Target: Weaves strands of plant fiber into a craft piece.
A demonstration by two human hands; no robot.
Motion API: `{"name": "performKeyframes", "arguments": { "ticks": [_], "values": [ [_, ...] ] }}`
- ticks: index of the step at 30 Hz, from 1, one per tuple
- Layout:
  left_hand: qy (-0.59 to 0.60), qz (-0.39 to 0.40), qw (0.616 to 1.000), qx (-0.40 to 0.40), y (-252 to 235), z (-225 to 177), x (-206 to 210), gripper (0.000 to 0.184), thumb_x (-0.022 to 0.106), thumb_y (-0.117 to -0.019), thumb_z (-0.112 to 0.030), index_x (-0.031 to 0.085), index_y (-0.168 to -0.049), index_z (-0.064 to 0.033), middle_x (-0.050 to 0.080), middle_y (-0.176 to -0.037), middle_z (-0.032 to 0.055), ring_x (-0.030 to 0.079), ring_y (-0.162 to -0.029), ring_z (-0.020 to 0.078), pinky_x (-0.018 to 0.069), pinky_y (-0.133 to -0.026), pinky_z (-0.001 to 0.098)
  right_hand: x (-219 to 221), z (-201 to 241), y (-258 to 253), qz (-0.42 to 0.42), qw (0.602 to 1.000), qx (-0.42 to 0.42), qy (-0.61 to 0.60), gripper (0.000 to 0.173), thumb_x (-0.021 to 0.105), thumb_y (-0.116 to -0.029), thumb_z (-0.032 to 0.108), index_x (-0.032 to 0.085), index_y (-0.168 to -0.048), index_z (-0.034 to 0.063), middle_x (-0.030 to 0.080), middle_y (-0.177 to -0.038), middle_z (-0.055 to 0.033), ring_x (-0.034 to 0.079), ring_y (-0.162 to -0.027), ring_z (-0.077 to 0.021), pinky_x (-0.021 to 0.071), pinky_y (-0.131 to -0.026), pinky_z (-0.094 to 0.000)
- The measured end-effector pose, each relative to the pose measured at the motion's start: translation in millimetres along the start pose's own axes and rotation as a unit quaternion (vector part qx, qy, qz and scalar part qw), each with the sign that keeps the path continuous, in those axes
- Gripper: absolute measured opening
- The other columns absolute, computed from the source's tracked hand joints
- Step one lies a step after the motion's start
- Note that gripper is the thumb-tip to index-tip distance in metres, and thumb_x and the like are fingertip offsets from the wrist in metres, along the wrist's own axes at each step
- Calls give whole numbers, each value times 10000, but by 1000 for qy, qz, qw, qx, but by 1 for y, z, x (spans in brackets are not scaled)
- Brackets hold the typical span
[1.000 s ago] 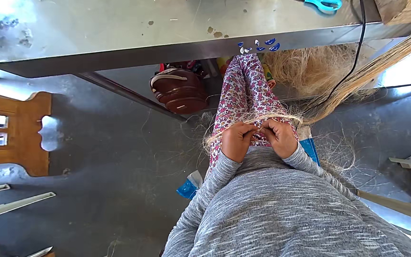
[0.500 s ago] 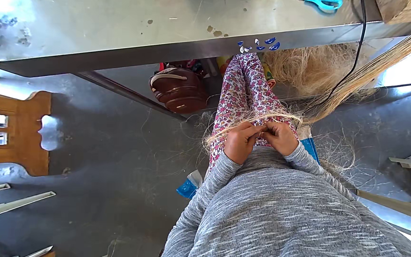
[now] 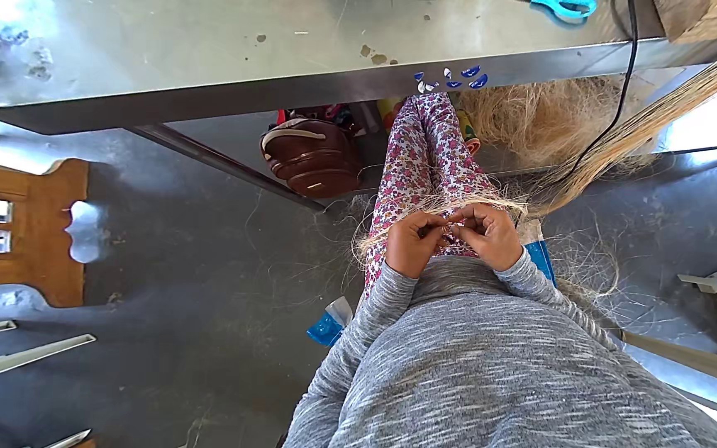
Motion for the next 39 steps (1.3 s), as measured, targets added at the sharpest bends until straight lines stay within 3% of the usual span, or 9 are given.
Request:
{"name": "performKeyframes", "arguments": {
  "ticks": [5,16,22,29,32,39],
  "values": [
    [10,5,1000,-5,1,0,2,98,703,-890,68,726,-985,57,709,-879,92,666,-631,58,596,-609,211,-2,6,1,-35,997,-36,57,104,686,-903,12,710,-987,-44,619,-646,-17,489,-502,6,429,-486,-160],
    [162,28,982,-90,1,14,4,104,670,-900,88,697,-965,11,701,-748,-5,626,-587,22,550,-561,190,1,15,4,-36,991,-54,115,122,639,-863,-3,707,-955,-44,667,-687,-68,571,-530,-45,496,-508,-206],
    [330,115,908,-230,5,27,18,263,540,-938,117,719,-863,-61,690,-707,-22,594,-563,8,513,-552,162,2,14,3,-22,998,-39,54,107,634,-874,-16,692,-958,-47,634,-658,-24,518,-510,4,454,-489,-165],
    [456,33,835,-306,10,37,23,321,404,-1006,97,700,-1008,-29,693,-799,14,585,-580,22,509,-571,151,8,3,-3,-9,1000,-22,19,66,673,-910,-16,681,-968,-46,662,-709,-27,536,-543,15,471,-527,-155],
    [444,-28,842,-306,9,41,14,279,432,-1016,87,688,-1033,-23,690,-796,18,605,-587,34,527,-571,158,13,2,-4,6,999,-37,28,113,656,-932,-5,702,-1016,-65,657,-715,-46,512,-543,6,456,-531,-161],
    [377,-73,884,-267,5,44,-2,242,501,-997,99,704,-1086,1,718,-838,23,651,-645,50,571,-628,195,12,11,-1,24,994,-91,57,123,652,-924,6,739,-978,-62,727,-833,-100,638,-669,-32,547,-643,-185]
  ]
}}
Point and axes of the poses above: each hand's wrist, its own y-axis away from the middle knuckle, its own x-axis out of the palm, z = x × y, the point moved 8 cm from there along -y, towards the middle knuckle
